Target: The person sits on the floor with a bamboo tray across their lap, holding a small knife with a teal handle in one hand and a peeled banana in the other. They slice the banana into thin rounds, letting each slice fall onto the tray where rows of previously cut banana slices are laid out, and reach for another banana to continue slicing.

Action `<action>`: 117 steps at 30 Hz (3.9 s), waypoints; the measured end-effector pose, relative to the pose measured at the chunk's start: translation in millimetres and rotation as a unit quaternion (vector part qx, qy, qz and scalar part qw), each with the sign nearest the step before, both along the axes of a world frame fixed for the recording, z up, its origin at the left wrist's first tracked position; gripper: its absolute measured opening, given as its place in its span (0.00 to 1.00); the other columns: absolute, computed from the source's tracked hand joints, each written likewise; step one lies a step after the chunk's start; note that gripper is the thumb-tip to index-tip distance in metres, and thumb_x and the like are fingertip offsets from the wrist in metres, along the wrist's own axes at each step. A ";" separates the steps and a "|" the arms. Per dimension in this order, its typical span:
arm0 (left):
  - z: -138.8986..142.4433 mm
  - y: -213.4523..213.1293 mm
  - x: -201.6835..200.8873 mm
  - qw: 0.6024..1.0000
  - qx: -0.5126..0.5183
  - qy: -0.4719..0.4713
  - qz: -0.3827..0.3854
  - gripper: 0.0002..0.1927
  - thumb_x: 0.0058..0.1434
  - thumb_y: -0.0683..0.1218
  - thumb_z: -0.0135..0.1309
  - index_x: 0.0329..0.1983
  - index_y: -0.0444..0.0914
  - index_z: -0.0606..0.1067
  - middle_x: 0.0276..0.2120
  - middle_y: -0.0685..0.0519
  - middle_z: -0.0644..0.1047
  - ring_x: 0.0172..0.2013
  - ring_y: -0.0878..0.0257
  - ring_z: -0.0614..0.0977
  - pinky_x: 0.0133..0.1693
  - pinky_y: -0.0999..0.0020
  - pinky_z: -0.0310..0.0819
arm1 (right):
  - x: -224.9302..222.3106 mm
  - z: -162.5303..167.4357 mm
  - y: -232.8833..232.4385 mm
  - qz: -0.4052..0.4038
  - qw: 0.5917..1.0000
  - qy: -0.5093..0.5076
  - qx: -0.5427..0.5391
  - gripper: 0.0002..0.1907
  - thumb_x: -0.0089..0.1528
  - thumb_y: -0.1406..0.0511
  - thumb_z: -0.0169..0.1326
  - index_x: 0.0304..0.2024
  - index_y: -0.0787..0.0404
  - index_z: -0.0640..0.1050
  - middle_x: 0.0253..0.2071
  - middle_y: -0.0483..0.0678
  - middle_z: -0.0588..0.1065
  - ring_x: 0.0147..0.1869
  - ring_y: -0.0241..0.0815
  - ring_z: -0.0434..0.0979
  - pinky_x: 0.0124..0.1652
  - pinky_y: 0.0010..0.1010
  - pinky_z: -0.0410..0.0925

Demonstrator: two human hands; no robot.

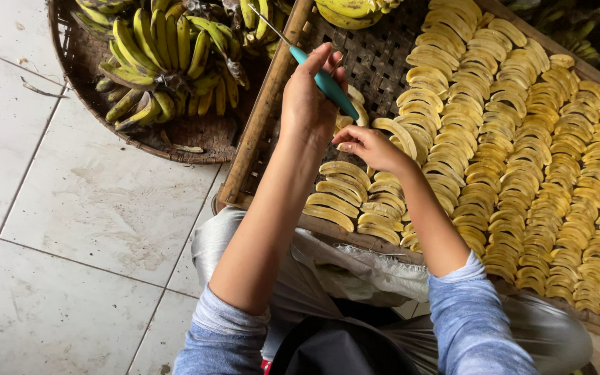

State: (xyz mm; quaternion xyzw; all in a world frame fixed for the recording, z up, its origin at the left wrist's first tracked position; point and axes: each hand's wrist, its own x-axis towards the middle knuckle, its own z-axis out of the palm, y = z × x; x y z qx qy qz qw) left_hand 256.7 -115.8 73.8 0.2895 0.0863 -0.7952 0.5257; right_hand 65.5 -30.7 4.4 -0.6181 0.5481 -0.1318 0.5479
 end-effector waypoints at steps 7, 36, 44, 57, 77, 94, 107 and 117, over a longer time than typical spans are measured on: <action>2.1 0.5 1.8 1.000 0.000 -0.005 0.001 0.11 0.63 0.45 0.58 0.46 0.37 0.73 0.34 0.52 0.79 0.31 0.63 0.78 0.37 0.67 0.75 | 5.5 -3.8 24.1 -0.066 0.993 -0.018 -0.093 0.14 0.65 0.71 0.55 0.54 0.65 0.76 0.51 0.45 0.78 0.55 0.36 0.79 0.55 0.31 0.74; 9.9 0.4 3.7 1.000 0.009 -0.025 -0.008 0.12 0.64 0.45 0.57 0.48 0.36 0.73 0.34 0.53 0.79 0.32 0.64 0.78 0.38 0.68 0.76 | -63.1 11.0 -6.6 -0.263 0.899 0.333 -0.113 0.08 0.64 0.64 0.61 0.45 0.56 0.80 0.43 0.45 0.81 0.44 0.39 0.82 0.43 0.30 0.74; 5.8 -0.8 -0.9 1.000 0.011 0.000 -0.006 0.11 0.64 0.44 0.57 0.48 0.37 0.73 0.34 0.52 0.78 0.32 0.63 0.78 0.38 0.68 0.76 | -94.1 0.2 21.9 -0.163 0.930 0.329 -0.012 0.20 0.59 0.63 0.69 0.45 0.64 0.73 0.37 0.50 0.75 0.40 0.45 0.74 0.41 0.36 0.70; 4.6 0.1 -1.2 1.000 -0.005 -0.014 -0.005 0.12 0.64 0.45 0.56 0.48 0.37 0.73 0.34 0.53 0.78 0.32 0.63 0.78 0.37 0.67 0.74 | -47.1 -5.2 15.3 -0.104 0.994 0.035 0.010 0.09 0.65 0.68 0.60 0.44 0.66 0.76 0.38 0.44 0.76 0.42 0.34 0.74 0.43 0.28 0.71; -4.5 -5.0 -1.8 1.000 0.004 0.009 0.008 0.10 0.63 0.45 0.58 0.45 0.37 0.73 0.33 0.53 0.79 0.31 0.63 0.78 0.37 0.68 0.75 | 37.1 -1.7 -12.2 0.009 0.853 0.350 -0.387 0.28 0.55 0.61 0.68 0.55 0.64 0.75 0.58 0.54 0.69 0.62 0.56 0.65 0.60 0.52 0.59; 2.5 -3.7 -1.5 1.000 0.005 0.003 0.006 0.10 0.64 0.45 0.56 0.46 0.37 0.74 0.35 0.52 0.78 0.31 0.63 0.78 0.37 0.68 0.75 | -32.7 54.6 -83.2 -0.061 0.883 0.313 -0.344 0.15 0.65 0.68 0.65 0.54 0.59 0.79 0.55 0.51 0.76 0.54 0.53 0.77 0.51 0.43 0.69; -6.5 -6.8 -9.0 1.000 0.008 0.015 0.013 0.10 0.64 0.45 0.56 0.47 0.37 0.73 0.35 0.52 0.78 0.32 0.63 0.78 0.37 0.68 0.76 | 7.7 38.6 -86.4 0.004 0.892 0.221 -0.395 0.13 0.63 0.71 0.61 0.51 0.62 0.79 0.43 0.51 0.80 0.46 0.51 0.81 0.44 0.42 0.71; 3.2 -5.8 -6.0 1.000 0.019 -0.006 0.001 0.11 0.64 0.44 0.57 0.48 0.36 0.73 0.35 0.52 0.78 0.32 0.63 0.78 0.37 0.68 0.76 | -43.9 41.3 -43.0 -0.181 0.978 0.097 -0.030 0.09 0.65 0.69 0.59 0.48 0.63 0.80 0.40 0.42 0.80 0.42 0.31 0.77 0.44 0.23 0.73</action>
